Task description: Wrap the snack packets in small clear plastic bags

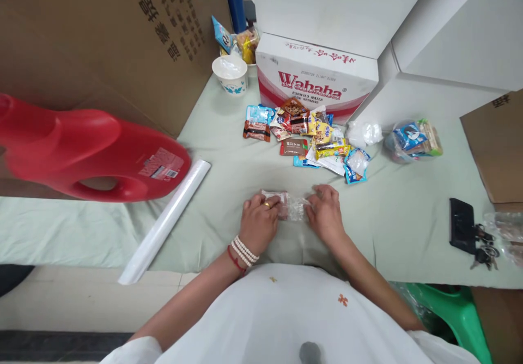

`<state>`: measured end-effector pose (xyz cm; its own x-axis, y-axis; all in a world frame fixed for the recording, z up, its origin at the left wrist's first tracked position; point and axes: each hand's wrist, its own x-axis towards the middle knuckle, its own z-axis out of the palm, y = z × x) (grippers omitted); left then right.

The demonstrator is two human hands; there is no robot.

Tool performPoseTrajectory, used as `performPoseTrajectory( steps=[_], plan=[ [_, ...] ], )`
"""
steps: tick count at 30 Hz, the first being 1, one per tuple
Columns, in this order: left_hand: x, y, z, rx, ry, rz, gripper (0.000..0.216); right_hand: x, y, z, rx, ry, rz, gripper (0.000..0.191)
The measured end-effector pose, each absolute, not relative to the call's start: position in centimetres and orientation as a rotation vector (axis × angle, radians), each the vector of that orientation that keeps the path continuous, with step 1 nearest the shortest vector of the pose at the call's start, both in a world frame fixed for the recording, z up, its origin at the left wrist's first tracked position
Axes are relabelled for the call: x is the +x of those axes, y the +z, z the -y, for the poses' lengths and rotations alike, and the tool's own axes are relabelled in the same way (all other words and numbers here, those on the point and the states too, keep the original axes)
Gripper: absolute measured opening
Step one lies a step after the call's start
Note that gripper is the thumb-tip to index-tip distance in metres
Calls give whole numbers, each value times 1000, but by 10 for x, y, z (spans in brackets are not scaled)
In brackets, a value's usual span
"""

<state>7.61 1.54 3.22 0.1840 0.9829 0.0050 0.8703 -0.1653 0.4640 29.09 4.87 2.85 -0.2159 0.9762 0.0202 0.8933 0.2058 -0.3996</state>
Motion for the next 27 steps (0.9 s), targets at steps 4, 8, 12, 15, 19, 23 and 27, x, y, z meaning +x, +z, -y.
performPoseTrajectory(
  steps=[4,8,12,15,19,23,27],
  plan=[
    [73,22,-15,2071,639,-1835,25,272,50,-65,-1636,764,2218,11],
    [67,6,-18,2008,834,-1709,23,219,57,-78,-1425,880,2383,10],
    [53,4,-21,1496,1093,-1720,12,186,41,-88,-1349,890,2433,15],
    [40,18,-20,852,1284,-1570,28,183,32,-81,-1260,842,2497,9],
    [38,44,-16,508,1343,-1390,38,187,29,-61,-1151,662,2564,39],
    [51,63,-13,500,1317,-1324,36,199,29,-51,-1156,492,2610,28],
    [61,65,-14,630,1237,-1269,36,225,27,-51,-1245,556,2537,37]
  ],
)
